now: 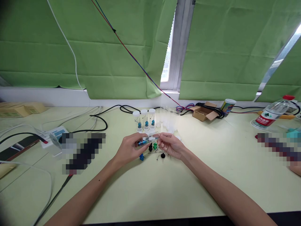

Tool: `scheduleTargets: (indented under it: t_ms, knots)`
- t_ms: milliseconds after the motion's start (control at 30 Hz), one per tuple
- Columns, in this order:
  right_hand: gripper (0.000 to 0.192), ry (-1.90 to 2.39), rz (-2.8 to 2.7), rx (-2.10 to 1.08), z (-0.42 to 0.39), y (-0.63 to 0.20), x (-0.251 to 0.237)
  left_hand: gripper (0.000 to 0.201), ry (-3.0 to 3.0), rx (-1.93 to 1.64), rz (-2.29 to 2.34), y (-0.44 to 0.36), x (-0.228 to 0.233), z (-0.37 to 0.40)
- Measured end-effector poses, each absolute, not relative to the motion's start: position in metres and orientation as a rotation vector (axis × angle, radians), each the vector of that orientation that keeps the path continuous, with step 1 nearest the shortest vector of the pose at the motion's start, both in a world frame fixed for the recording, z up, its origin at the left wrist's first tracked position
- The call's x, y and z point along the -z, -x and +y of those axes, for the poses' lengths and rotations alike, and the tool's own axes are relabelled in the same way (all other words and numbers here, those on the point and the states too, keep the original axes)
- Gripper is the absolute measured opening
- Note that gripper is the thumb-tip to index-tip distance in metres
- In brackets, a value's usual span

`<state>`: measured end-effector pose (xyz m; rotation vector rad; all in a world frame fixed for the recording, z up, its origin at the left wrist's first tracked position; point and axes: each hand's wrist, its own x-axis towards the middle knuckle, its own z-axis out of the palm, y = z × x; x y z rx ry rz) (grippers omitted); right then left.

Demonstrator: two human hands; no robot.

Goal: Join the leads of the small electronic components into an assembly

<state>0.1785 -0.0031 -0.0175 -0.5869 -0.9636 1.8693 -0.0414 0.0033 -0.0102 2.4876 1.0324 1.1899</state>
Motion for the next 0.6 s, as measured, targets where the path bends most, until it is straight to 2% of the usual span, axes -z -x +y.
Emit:
scheduleTargets:
  t_ms: [600]
  knots:
    - [0.029, 0.627, -0.952, -1.876, 0.001, -0.1793, 0.021, 0.023, -2.509, -1.169, 1.036, 0.0424, 0.0123, 0.0044]
